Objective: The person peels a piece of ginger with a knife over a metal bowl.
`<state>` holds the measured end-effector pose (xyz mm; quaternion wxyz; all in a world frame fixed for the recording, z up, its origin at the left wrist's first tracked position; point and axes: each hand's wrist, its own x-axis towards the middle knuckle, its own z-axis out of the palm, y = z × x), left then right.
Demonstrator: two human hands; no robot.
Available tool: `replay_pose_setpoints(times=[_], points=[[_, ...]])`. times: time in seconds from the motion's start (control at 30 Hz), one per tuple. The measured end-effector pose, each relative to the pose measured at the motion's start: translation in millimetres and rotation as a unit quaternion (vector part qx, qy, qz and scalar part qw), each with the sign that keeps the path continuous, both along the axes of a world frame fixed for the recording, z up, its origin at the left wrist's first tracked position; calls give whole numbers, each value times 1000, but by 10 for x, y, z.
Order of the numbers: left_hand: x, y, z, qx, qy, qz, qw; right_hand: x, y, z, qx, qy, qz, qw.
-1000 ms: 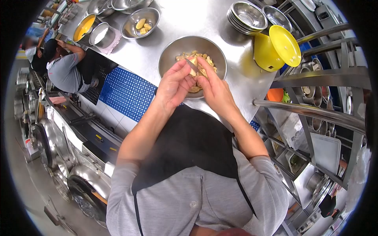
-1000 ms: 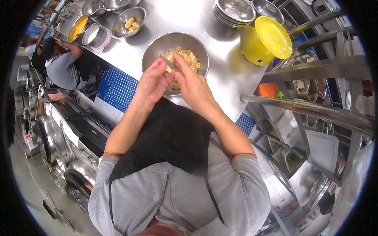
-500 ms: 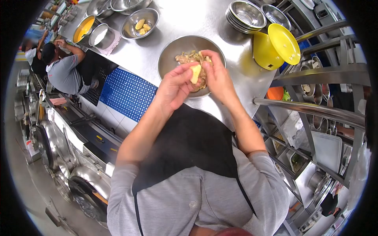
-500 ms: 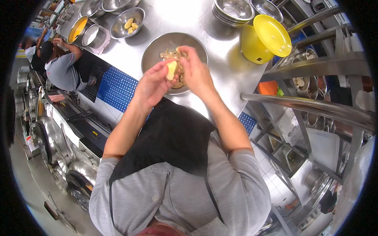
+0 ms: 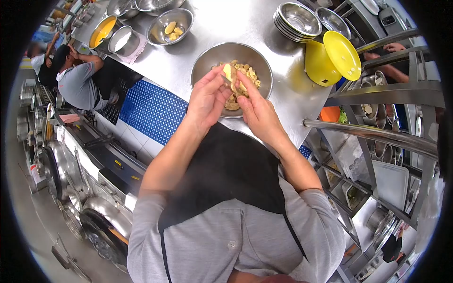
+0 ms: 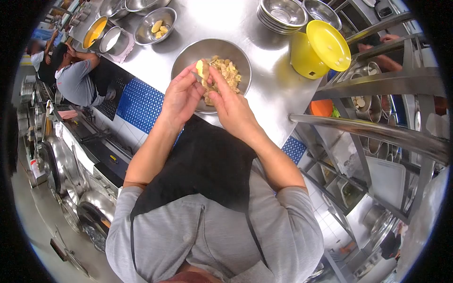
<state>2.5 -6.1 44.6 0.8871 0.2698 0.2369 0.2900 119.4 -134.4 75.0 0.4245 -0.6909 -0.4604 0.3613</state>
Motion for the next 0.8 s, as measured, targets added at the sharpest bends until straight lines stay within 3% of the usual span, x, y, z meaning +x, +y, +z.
replay_pose_setpoints(times=[0.2,0.47,0.7,0.8], points=[[23,-44,91,-5,20,32,999,-21,26,-15,51,-50,-24,997],[19,-46,122,-1,20,41,999,-8,43,65,11,-26,-8,1000],[-24,-108,93,-17,17,-15,1000,156,213,-249,129,-116,-59,983],[-55,-110,82,-17,11,-42,999,295,183,-73,-24,96,-38,994]])
